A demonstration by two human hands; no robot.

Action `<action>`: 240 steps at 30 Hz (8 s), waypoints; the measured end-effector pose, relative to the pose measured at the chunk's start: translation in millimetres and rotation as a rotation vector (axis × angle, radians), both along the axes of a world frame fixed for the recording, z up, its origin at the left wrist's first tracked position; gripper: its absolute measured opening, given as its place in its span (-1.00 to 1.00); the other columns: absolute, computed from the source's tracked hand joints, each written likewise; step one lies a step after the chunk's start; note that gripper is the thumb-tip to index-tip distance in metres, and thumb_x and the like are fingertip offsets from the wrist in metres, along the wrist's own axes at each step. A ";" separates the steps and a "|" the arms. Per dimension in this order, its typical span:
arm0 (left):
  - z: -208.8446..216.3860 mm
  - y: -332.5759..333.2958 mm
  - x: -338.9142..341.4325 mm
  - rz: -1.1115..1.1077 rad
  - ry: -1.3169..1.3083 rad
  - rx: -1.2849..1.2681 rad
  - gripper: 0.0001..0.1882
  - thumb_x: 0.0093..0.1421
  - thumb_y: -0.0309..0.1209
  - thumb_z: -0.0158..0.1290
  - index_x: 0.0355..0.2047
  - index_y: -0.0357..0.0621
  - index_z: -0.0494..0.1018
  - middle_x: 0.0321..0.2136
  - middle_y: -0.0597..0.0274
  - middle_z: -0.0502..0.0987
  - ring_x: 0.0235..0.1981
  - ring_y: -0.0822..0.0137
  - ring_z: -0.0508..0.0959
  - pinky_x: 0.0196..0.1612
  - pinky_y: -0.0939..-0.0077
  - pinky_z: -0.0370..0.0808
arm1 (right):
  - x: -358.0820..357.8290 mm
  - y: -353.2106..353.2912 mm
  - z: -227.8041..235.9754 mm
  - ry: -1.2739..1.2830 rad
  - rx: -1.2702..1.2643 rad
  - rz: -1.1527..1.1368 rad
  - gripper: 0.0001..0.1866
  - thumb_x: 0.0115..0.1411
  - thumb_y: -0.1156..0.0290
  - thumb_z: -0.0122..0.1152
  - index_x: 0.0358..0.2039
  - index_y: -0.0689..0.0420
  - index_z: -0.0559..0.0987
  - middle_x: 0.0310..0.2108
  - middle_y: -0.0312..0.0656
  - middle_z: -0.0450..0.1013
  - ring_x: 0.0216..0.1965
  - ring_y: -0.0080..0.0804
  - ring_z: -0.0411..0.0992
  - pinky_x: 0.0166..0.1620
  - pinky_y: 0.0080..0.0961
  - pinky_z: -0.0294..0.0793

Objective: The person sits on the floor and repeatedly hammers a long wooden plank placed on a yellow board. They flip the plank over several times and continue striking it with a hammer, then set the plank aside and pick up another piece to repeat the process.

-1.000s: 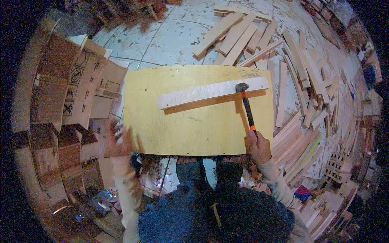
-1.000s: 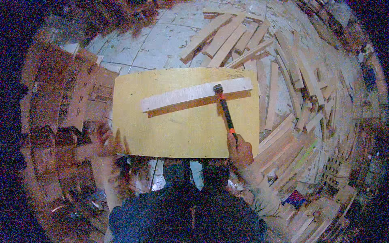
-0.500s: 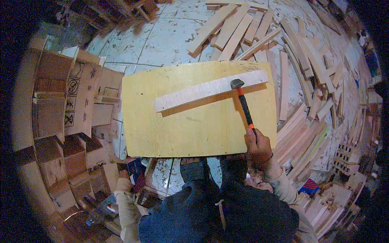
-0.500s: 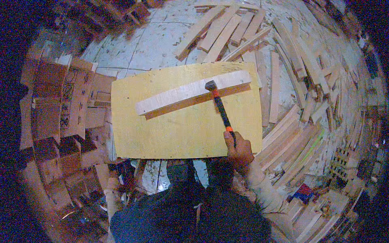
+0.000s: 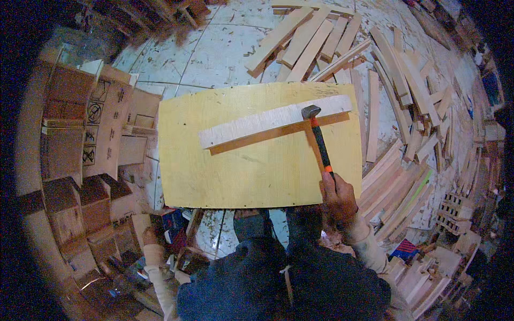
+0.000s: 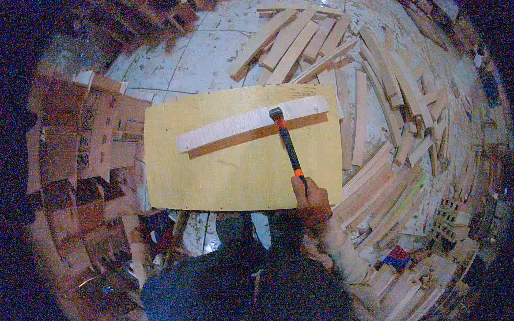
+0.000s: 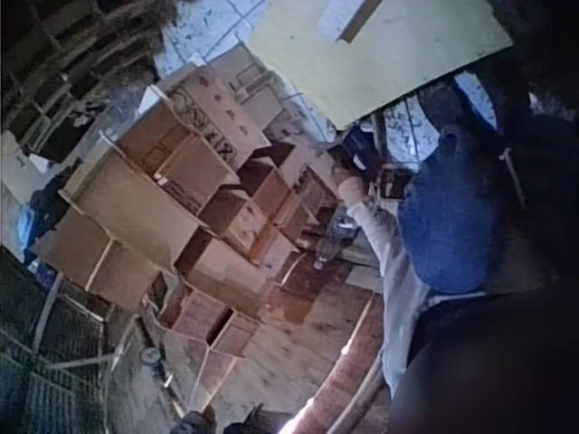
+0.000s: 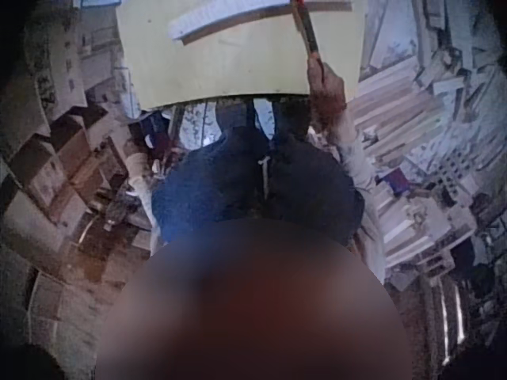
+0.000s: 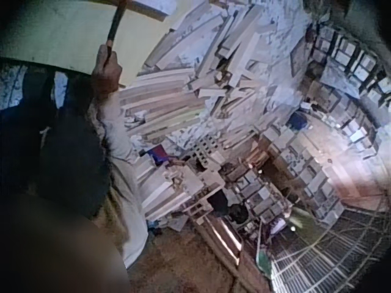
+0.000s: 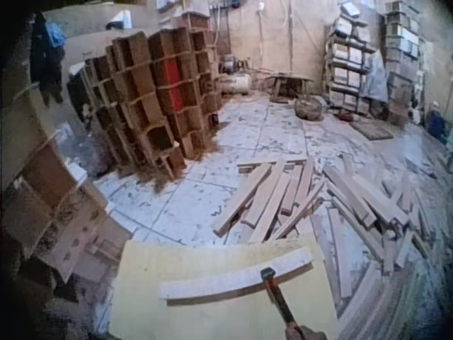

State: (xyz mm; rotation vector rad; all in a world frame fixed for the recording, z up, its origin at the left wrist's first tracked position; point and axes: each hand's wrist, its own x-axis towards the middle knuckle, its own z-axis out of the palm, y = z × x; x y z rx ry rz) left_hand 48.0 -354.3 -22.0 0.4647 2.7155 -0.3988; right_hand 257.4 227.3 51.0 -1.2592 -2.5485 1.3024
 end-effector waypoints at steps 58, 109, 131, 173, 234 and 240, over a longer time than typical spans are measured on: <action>49.5 328.2 -57.4 -0.970 0.276 1.044 -0.48 -0.11 -0.40 0.26 -0.14 -0.04 0.27 -0.17 0.15 0.48 -0.14 0.07 0.50 0.11 -0.08 0.24 | 40.3 178.7 -1.7 0.380 -0.629 -0.530 -0.58 0.28 0.16 0.05 -0.08 0.29 0.43 -0.36 -0.05 0.52 -0.40 -0.28 0.52 -0.35 -0.38 0.56; 27.2 332.3 -40.5 0.182 0.492 1.440 -0.90 0.11 -0.60 0.14 -0.33 -0.34 0.53 -0.22 -0.01 0.54 -0.22 0.26 0.55 -0.17 0.47 0.52 | -95.1 102.3 -31.2 0.719 0.570 0.053 -0.70 0.02 0.64 0.26 -0.18 0.18 0.62 -0.31 -0.07 0.51 -0.34 -0.36 0.52 -0.28 -0.56 0.51; 78.0 373.7 -56.6 0.065 0.355 1.811 -0.87 0.12 -0.70 0.04 -0.30 -0.29 0.43 -0.23 -0.10 0.56 -0.21 0.11 0.60 -0.13 0.28 0.57 | -113.4 92.2 -47.8 0.750 0.474 0.046 -0.71 0.00 0.72 0.18 -0.22 0.20 0.58 -0.28 -0.06 0.51 -0.29 -0.30 0.54 -0.20 -0.51 0.54; 96.6 689.8 58.2 -0.738 -0.436 0.375 -0.73 0.14 -0.40 0.06 -0.13 -0.08 0.55 -0.10 0.07 0.54 0.01 0.02 0.52 0.02 0.03 0.45 | -68.0 88.5 -50.9 0.580 0.245 0.015 -0.61 0.19 0.36 0.06 0.04 0.13 0.40 -0.01 -0.07 0.38 0.02 -0.19 0.36 0.03 -0.31 0.38; 30.4 574.7 -32.7 -0.290 -0.273 1.890 -0.31 -0.07 -0.88 -0.38 0.13 -0.16 0.03 0.11 -0.01 0.29 0.20 0.14 0.30 0.22 0.27 0.26 | -48.8 31.4 91.0 0.137 0.035 -0.046 -0.51 0.35 -0.08 -0.21 -0.55 0.03 0.35 -0.75 -0.39 0.18 -0.71 -0.58 0.17 -0.63 -0.60 0.19; 33.4 572.2 -27.5 -0.253 -0.335 1.900 -0.29 -0.10 -0.77 -0.26 0.14 -0.12 0.07 0.13 0.01 0.21 0.23 0.11 0.23 0.07 0.26 0.29 | -15.6 44.8 118.2 1.162 -0.612 0.080 -0.52 0.33 -0.03 -0.17 -0.56 0.08 0.37 -0.74 -0.26 0.25 -0.73 -0.34 0.20 -0.64 -0.39 0.18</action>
